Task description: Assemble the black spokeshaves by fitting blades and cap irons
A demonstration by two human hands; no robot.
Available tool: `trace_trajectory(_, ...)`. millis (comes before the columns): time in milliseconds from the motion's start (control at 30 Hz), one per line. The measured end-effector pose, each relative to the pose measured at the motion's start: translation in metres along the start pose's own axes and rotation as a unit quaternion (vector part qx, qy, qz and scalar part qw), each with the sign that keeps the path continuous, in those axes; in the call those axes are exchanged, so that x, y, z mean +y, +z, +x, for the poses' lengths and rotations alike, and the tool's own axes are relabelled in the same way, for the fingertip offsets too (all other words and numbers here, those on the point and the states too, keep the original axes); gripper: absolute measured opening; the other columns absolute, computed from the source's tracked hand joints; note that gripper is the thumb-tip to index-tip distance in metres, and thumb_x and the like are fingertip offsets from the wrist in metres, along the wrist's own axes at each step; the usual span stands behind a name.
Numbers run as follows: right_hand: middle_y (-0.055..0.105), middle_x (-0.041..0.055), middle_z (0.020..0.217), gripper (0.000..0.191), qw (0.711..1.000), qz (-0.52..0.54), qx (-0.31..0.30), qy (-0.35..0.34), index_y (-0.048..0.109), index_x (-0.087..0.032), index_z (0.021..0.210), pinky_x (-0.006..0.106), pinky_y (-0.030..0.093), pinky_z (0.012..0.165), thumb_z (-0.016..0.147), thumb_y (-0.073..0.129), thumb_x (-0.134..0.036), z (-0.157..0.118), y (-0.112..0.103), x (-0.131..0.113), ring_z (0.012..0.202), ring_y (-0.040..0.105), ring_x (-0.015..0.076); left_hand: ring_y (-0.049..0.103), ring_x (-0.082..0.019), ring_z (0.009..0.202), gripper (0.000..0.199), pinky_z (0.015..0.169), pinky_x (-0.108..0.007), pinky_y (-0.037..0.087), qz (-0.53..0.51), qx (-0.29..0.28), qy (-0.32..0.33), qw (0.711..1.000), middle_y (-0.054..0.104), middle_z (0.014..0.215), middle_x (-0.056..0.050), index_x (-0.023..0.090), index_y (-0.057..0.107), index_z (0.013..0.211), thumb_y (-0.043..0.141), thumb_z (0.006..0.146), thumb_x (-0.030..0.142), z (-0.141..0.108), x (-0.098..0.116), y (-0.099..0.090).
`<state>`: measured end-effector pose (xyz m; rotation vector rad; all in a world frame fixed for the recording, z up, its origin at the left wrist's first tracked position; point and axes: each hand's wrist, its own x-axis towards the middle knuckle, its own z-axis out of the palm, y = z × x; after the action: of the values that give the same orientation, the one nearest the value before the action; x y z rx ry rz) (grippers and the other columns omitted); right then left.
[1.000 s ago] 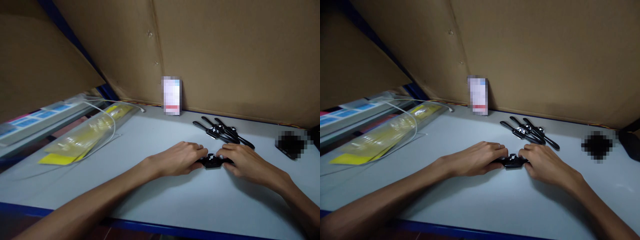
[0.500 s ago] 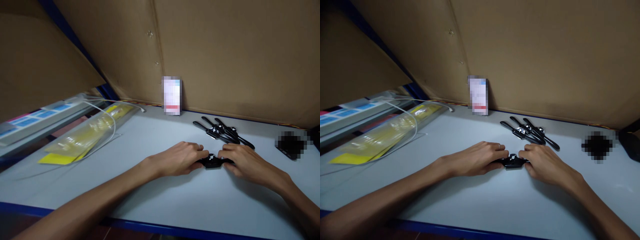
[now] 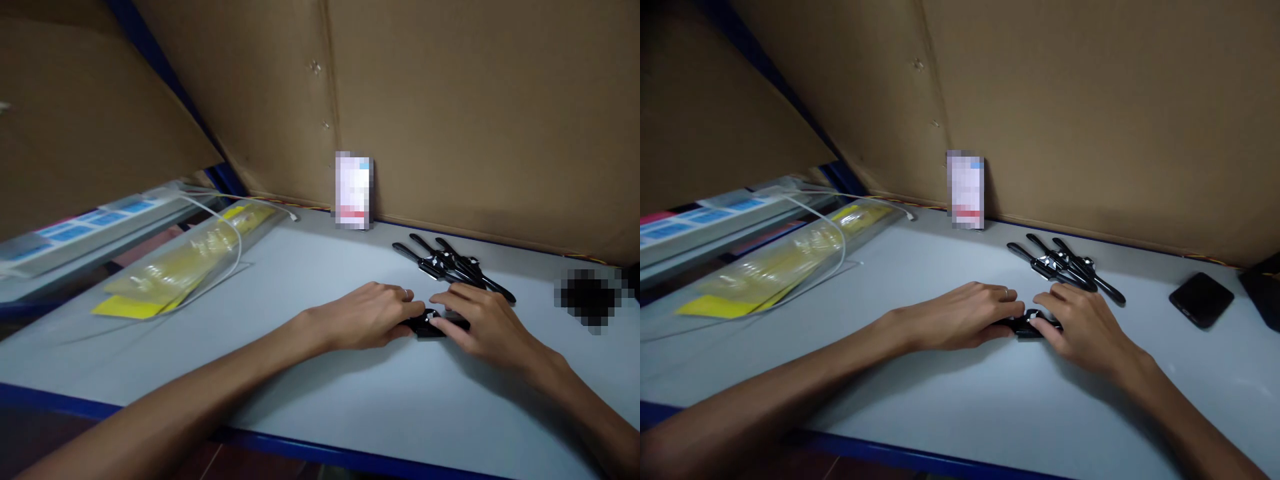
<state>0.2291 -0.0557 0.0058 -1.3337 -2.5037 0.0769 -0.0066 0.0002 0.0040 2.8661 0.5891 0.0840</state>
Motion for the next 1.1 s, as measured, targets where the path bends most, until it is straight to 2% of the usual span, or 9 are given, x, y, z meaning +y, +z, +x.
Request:
trace_trajectory(67,0.067,0.0048,0.087,0.018,1.0,-0.015,0.011,-0.021,0.071,-0.019,0.101,0.031,0.042,0.063,0.1,0.058,-0.03,0.0,0.008,-0.001,0.077,0.062,0.0191,0.058,-0.018,0.071,0.008,0.057,-0.033,0.033,0.006,0.011,0.007,1.0,0.062,0.088,-0.005,0.019,0.059,0.103,0.055,0.098,0.022,0.0,0.0,0.001)
trace_trajectory(233,0.063,0.0037,0.078,0.03,0.996,-0.062,0.042,-0.046,0.066,-0.018,0.082,0.031,0.035,0.057,0.104,0.047,-0.026,0.0,0.022,-0.001,0.067,0.057,0.0169,0.059,-0.018,0.072,0.01,0.056,-0.034,0.031,0.019,0.008,0.008,1.0,0.064,0.087,-0.005,0.018,0.06,0.104,0.058,0.098,0.025,0.001,0.0,0.0)
trace_trajectory(433,0.062,0.0032,0.073,0.026,0.996,-0.083,0.044,-0.003,0.057,-0.018,0.08,0.031,0.032,0.058,0.102,0.045,-0.025,0.0,0.024,-0.012,0.064,0.057,0.0173,0.06,-0.019,0.075,0.013,0.058,-0.033,0.032,0.029,-0.009,-0.003,1.0,0.065,0.091,-0.006,0.019,0.061,0.109,0.059,0.099,0.026,0.002,0.001,-0.001)
trace_trajectory(567,0.061,0.0028,0.07,0.021,0.994,-0.104,0.021,0.028,0.054,-0.018,0.082,0.031,0.027,0.056,0.1,0.044,-0.024,0.001,0.024,-0.018,0.06,0.056,0.017,0.06,-0.019,0.073,0.013,0.059,-0.033,0.033,0.023,-0.005,-0.001,1.0,0.065,0.09,-0.005,0.019,0.061,0.11,0.06,0.099,0.025,0.001,0.001,-0.001)
trace_trajectory(800,0.062,0.0023,0.069,0.02,0.996,-0.078,0.001,0.05,0.053,-0.019,0.083,0.032,0.023,0.055,0.099,0.041,-0.023,0.001,0.025,-0.021,0.058,0.055,0.0169,0.06,-0.019,0.074,0.013,0.06,-0.034,0.033,0.015,-0.013,-0.003,1.0,0.064,0.091,-0.006,0.019,0.062,0.111,0.06,0.099,0.024,0.001,0.002,-0.001)
trace_trajectory(933,0.06,0.0005,0.066,0.023,0.998,-0.026,-0.004,0.063,0.052,-0.021,0.078,0.032,0.024,0.055,0.099,0.043,-0.027,0.001,0.022,-0.014,0.055,0.051,0.0152,0.06,-0.019,0.074,0.011,0.059,-0.033,0.033,0.012,-0.011,-0.003,1.0,0.064,0.091,-0.005,0.019,0.061,0.109,0.06,0.099,0.025,0.001,0.002,-0.001)
trace_trajectory(1100,0.057,-0.0002,0.061,0.032,0.988,0.007,0.031,0.15,0.051,-0.022,0.069,0.031,0.028,0.057,0.099,0.046,-0.033,0.006,0.005,0.012,0.054,0.045,0.0147,0.059,-0.017,0.069,0.008,0.056,-0.032,0.029,0.024,-0.02,-0.01,0.999,0.064,0.09,-0.004,0.019,0.059,0.104,0.061,0.098,0.024,0.001,0.003,-0.002)
